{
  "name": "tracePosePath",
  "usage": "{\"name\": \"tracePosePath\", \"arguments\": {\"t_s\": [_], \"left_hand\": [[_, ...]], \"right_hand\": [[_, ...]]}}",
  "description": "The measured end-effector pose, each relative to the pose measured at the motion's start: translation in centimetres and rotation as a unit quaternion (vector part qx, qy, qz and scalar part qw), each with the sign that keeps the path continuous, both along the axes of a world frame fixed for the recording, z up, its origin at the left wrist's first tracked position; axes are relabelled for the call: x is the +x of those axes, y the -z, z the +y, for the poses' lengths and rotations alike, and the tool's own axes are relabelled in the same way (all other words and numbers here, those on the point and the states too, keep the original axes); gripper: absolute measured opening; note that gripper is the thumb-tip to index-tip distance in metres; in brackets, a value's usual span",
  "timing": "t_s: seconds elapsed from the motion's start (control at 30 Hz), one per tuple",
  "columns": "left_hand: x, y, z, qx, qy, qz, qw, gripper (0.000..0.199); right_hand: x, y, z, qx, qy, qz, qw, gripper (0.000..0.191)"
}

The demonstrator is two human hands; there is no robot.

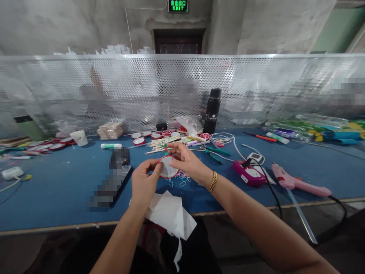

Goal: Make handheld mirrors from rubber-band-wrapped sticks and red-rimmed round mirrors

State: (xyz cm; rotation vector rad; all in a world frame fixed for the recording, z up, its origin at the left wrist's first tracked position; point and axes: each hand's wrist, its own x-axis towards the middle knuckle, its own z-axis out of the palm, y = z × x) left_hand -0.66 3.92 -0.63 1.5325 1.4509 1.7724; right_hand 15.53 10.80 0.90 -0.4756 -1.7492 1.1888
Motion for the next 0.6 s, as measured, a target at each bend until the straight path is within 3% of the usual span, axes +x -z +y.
{"name": "tracePosePath", "arguments": {"t_s": [0.13,0.27,0.6], "left_hand": [[-0.1,0.2,0.1,-0.005,0.003,-0.041,0.999,0.025],[-0.2,0.3,0.2,-0.007,0.002,-0.077,0.997,0.028],[-0.4,0.4,0.3,-0.008,0.035,-0.138,0.99,0.035]], "right_hand": [[0.6,-0.4,0.2,0.026,0.051,-0.028,0.998,0.027],[1.0,-0.4,0.6,0.069,0.067,-0.089,0.991,0.027],[1.4,-0.8,0.2,0.059,0.052,-0.102,0.992,0.017]]}}
